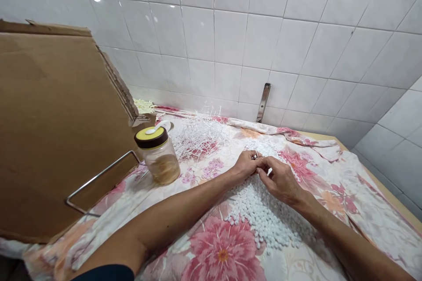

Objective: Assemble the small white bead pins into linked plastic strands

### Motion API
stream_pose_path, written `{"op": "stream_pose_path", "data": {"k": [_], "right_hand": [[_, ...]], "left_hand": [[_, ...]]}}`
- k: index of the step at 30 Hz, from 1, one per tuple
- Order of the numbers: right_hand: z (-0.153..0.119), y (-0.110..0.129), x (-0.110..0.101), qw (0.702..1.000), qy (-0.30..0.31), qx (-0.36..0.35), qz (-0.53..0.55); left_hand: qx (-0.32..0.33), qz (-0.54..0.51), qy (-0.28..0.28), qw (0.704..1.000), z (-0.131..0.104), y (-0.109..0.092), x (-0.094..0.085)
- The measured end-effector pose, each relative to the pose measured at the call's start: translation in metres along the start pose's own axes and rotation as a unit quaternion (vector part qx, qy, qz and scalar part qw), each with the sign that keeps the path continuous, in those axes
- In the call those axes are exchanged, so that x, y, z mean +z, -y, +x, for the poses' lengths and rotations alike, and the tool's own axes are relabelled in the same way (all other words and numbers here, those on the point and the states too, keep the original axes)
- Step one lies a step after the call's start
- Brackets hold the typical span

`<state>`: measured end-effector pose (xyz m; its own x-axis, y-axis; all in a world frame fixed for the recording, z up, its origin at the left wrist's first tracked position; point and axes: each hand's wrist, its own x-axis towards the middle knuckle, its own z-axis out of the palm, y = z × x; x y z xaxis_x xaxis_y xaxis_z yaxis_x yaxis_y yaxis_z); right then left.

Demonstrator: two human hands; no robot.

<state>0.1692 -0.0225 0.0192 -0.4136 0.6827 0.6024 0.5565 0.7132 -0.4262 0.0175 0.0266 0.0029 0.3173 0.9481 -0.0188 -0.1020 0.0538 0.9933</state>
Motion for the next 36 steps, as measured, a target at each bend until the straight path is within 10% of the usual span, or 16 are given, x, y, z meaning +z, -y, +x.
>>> {"op": "stream_pose_path", "data": {"k": [16, 36], "right_hand": [[0.013, -0.008, -0.023, 0.992, -0.085, 0.093, -0.009], [0.013, -0.019, -0.023, 0.995, -0.029, 0.087, -0.045]], "left_hand": [[-0.01, 0.03, -0.025, 0.999, -0.004, -0.008, 0.002], [0.038, 0.121, 0.007, 0.992, -0.007, -0.003, 0.005]]}}
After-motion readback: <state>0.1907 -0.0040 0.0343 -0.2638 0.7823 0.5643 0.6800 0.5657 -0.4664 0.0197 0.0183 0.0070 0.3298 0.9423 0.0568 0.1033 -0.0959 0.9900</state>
